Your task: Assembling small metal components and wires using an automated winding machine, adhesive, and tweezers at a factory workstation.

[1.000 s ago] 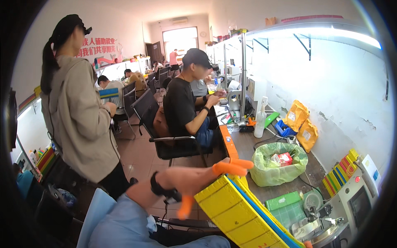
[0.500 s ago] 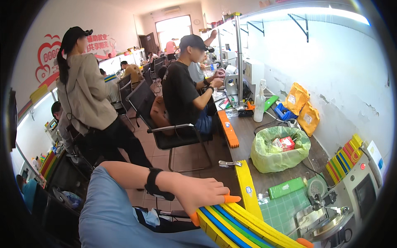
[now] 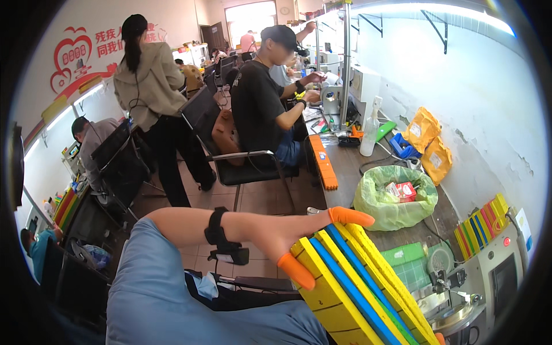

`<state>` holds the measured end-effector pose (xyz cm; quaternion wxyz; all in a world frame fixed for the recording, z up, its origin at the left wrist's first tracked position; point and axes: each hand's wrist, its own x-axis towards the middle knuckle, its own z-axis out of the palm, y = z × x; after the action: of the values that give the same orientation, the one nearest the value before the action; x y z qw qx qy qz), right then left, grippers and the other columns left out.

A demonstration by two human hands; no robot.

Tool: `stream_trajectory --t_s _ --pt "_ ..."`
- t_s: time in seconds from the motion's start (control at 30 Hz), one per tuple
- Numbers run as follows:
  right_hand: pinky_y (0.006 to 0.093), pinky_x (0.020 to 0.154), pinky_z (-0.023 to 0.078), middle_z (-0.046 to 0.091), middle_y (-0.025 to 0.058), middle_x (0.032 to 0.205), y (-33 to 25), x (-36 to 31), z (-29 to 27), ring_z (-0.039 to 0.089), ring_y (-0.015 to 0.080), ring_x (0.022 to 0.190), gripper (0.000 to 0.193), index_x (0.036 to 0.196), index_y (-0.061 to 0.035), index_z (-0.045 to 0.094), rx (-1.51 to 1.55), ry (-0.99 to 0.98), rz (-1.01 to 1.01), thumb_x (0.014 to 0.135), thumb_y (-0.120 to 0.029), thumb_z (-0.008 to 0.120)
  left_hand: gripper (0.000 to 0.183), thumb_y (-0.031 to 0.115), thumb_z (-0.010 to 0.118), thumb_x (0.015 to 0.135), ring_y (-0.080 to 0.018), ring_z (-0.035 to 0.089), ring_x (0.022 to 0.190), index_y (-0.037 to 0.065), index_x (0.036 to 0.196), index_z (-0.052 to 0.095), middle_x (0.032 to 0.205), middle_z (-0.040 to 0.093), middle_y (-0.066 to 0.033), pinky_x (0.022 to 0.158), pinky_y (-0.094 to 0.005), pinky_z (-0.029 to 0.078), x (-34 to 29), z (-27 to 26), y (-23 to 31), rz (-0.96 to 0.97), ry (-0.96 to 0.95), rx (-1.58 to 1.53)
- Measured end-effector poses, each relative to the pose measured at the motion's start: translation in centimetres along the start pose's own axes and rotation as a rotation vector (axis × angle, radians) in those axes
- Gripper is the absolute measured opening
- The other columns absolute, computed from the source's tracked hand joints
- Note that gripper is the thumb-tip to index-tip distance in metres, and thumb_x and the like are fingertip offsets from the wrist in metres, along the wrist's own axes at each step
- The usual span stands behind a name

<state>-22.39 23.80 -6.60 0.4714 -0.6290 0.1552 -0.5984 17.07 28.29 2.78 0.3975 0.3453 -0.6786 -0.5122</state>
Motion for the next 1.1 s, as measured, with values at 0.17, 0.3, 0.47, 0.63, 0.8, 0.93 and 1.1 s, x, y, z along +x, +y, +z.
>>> stream_trajectory --t_s 0.17,0.3,0.47,0.63,0.8,0.93,1.1 --pt "0.045 0.109 0.047 0.059 0.0221 0.142 0.5 -0.2 -1.1 0.062 0.0389 0.123 0.084 0.151 -0.0005 0.043 0.023 0.061 -0.016 0.083 -0.036 0.078 0.11 0.023 0.088 0.085 -0.0241 0.042 0.141 0.012 0.163 0.012 0.15 0.04 -0.0126 0.119 -0.0398 0.035 -0.3 1.2 -2.2 -0.03 0.081 -0.232" --pt "0.0453 0.11 0.047 0.06 0.0201 0.142 0.6 -0.5 -2.5 0.063 0.0405 0.123 0.083 0.152 -0.0006 0.043 0.025 0.12 -0.019 0.084 -0.035 0.075 0.104 0.023 0.087 0.086 -0.0238 0.041 0.142 0.012 0.161 0.015 0.149 0.038 -0.0117 0.119 -0.0391 0.035 -0.5 0.4 -3.0 -0.076 0.094 -0.203" --pt "0.0482 0.114 0.041 0.053 0.0196 0.148 -0.6 -0.3 -3.9 0.056 0.0396 0.129 0.086 0.155 -0.0028 0.039 0.158 -0.003 0.032 0.086 -0.042 0.072 0.095 0.022 0.085 0.088 -0.024 0.04 0.142 0.013 0.158 0.02 0.149 0.036 -0.0105 0.118 -0.039 0.036 -0.9 -0.1 -4.5 -0.115 0.093 -0.237" --pt "0.052 0.119 0.033 0.043 0.019 0.155 -1.3 -0.3 -5.1 0.047 0.0384 0.138 0.09 0.158 -0.0056 0.033 0.337 -0.159 0.103 0.09 -0.051 0.068 0.093 0.023 0.084 0.088 -0.0233 0.04 0.141 0.015 0.157 0.021 0.147 0.036 -0.01 0.117 -0.0391 0.037 -0.9 -0.2 -5.4 -0.151 0.068 -0.245" --pt "0.0557 0.124 0.026 0.034 0.0183 0.163 -2.9 -1.4 -5.3 0.038 0.0373 0.146 0.094 0.162 -0.0083 0.027 0.475 -0.243 0.153 0.093 -0.059 0.064 0.091 0.022 0.085 0.087 -0.0229 0.042 0.141 0.014 0.156 0.026 0.148 0.038 -0.0099 0.116 -0.0396 0.038 0.1 0.3 -7.2 -0.131 0.043 -0.295" --pt "0.0587 0.128 0.019 0.026 0.0178 0.169 -1.9 -1.1 -3.6 0.031 0.0364 0.153 0.097 0.165 -0.0105 0.023 0.357 -0.072 0.138 0.095 -0.066 0.061 0.093 0.016 0.09 0.079 -0.0276 0.047 0.141 0.011 0.155 0.036 0.149 0.045 -0.0112 0.119 -0.0422 0.04 0.3 -0.5 -7.5 -0.046 0.238 -0.441" --pt "0.0682 0.097 0.055 0.035 0.0343 0.158 -2.3 -1.4 -2.6 0.053 0.0468 0.135 0.119 0.165 -0.0143 0.008 0.171 0.134 0.171 0.083 -0.057 0.083 0.097 0.055 0.082 0.084 -0.0339 0.048 0.144 0.006 0.154 0.036 0.158 0.045 -0.0147 0.119 -0.048 0.043 -1.4 -4.2 -7.9 0.35 0.552 -0.386"
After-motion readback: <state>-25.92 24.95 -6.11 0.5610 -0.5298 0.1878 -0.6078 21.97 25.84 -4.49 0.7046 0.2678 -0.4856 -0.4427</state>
